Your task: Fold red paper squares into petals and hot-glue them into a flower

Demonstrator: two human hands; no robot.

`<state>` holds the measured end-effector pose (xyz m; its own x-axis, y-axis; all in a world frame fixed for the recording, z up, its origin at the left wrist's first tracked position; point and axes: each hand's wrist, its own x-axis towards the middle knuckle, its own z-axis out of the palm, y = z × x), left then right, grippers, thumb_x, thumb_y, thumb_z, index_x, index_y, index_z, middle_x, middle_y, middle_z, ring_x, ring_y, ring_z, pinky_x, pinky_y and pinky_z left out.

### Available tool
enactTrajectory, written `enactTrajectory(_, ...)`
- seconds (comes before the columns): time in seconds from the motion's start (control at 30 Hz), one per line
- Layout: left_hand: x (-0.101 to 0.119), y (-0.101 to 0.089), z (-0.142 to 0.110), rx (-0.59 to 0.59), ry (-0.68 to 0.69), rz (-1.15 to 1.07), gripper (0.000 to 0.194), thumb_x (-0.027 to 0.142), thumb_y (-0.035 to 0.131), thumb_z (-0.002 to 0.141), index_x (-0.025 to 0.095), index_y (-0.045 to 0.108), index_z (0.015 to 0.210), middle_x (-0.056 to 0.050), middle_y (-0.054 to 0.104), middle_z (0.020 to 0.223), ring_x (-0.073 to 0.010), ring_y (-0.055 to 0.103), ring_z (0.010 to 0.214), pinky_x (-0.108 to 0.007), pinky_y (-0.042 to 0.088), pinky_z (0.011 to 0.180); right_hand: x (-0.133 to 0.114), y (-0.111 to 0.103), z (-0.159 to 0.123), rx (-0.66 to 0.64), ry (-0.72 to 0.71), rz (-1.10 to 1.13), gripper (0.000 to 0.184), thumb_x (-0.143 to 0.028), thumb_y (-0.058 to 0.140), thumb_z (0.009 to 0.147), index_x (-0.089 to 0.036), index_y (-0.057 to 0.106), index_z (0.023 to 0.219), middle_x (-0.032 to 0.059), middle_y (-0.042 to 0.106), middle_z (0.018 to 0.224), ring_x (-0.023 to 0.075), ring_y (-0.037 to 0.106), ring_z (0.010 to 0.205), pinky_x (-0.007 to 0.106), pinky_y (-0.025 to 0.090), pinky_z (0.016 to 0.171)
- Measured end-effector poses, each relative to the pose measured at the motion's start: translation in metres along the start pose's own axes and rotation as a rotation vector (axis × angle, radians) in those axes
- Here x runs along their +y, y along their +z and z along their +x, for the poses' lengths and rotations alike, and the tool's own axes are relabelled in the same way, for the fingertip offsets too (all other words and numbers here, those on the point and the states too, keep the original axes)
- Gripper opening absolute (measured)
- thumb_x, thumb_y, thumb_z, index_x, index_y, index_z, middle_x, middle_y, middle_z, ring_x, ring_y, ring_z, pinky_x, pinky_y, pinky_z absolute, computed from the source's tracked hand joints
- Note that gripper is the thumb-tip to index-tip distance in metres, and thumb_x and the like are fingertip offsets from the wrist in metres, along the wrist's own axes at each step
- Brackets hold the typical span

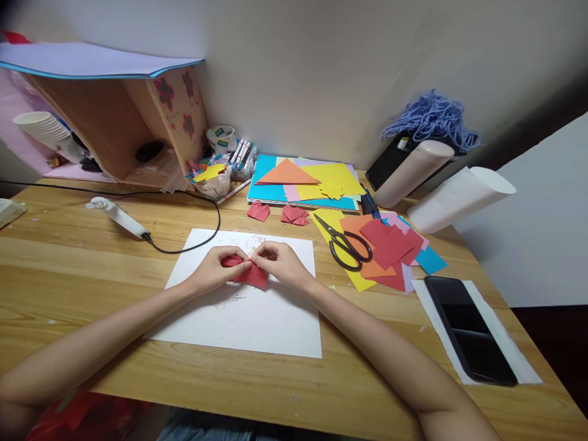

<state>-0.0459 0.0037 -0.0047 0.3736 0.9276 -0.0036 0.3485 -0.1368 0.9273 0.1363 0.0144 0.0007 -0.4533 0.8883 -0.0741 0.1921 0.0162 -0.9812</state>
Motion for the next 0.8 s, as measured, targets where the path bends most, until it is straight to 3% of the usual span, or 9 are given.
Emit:
enactTrajectory(0.37,0.0025,-0.0018,-0.0002,-0.034,0.031,-0.036,0.022,0.033,0.057,0.074,0.013,0.065,0.072,-0.004,0.064,0.072,-0.0136,0.054,0.066,-0.024,0.041,0.063,0.0,-0.0014,-0.0014,-0.013,0.03,-0.014,0.024,-0.039,0.059,0.073,-0.015,0.061,0.074,0.0019,0.059,0.071,0.0117,0.052,0.065,0.024,0.041,0.061)
enactTrajectory(0.47,0.002,-0.002,-0.0005,-0.002,0.018,-0.025,0.023,0.035,0.057,0.074,0.013,0.065,0.073,-0.004,0.065,0.072,-0.0142,0.055,0.067,-0.024,0.041,0.063,-0.0008,-0.0052,0.0003,-0.075,0.081,0.05,0.025,-0.038,0.06,0.072,-0.014,0.062,0.074,0.0016,0.059,0.07,0.011,0.052,0.063,0.024,0.041,0.06)
enactTrajectory(0.57,0.002,-0.0017,-0.001,0.023,0.008,-0.012,0.024,0.036,0.057,0.073,0.013,0.065,0.072,-0.004,0.065,0.072,-0.0147,0.055,0.067,-0.024,0.042,0.063,-0.0004,-0.0079,0.0018,-0.123,0.121,0.061,0.021,-0.035,0.062,0.07,-0.014,0.062,0.073,0.0022,0.06,0.071,0.0113,0.053,0.065,0.024,0.041,0.062)
enactTrajectory(0.8,0.005,-0.0014,-0.0009,0.019,0.011,-0.004,0.022,0.034,0.057,0.073,0.014,0.064,0.071,-0.004,0.065,0.071,-0.0146,0.055,0.066,-0.024,0.041,0.063,-0.0016,-0.0069,0.0008,-0.089,0.131,0.04,0.011,-0.025,0.059,0.069,-0.014,0.062,0.069,0.001,0.059,0.068,0.011,0.053,0.064,0.024,0.04,0.062)
